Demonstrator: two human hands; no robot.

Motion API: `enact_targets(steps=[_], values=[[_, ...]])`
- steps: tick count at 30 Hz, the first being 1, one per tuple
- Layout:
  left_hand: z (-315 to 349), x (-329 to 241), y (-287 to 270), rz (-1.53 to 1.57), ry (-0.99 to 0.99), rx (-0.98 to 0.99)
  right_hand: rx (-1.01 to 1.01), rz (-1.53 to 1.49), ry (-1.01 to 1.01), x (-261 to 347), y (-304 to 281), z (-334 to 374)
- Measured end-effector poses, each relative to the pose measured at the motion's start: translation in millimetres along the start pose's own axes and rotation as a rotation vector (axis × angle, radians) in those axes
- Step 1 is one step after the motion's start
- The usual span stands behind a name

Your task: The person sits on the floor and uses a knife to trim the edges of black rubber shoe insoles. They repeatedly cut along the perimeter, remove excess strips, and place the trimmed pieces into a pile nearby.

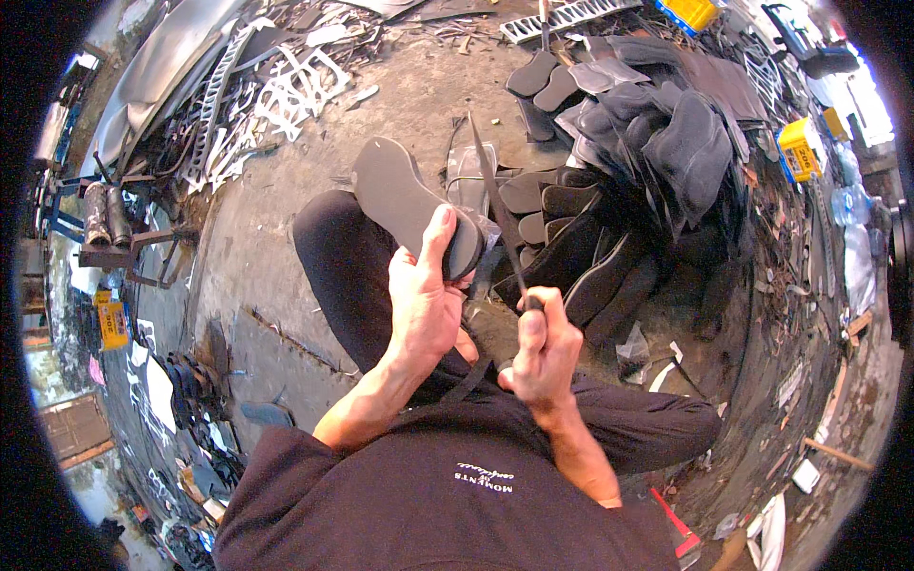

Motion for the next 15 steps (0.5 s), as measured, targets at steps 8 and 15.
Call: enact_targets(steps=[8,15], values=[[10.6,-0.9,2.2,0.042,-0.015,0.113,0.05,0.064,0.169,-15.8,2.1,50.5],[30.0,2.9,-21.1,-0.029,-0.063,0.083,0.32,0.088,0.241,4.1,-14.4,16.2]])
Point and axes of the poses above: each hand's wrist, its own z-axis away from the middle knuckle, its own y-axis out of the palm, x = y × z, the point moved 3 cm from there along -z, towards the middle knuckle, and after that the axes turned 4 degrees about x, right-handed, at the moved point
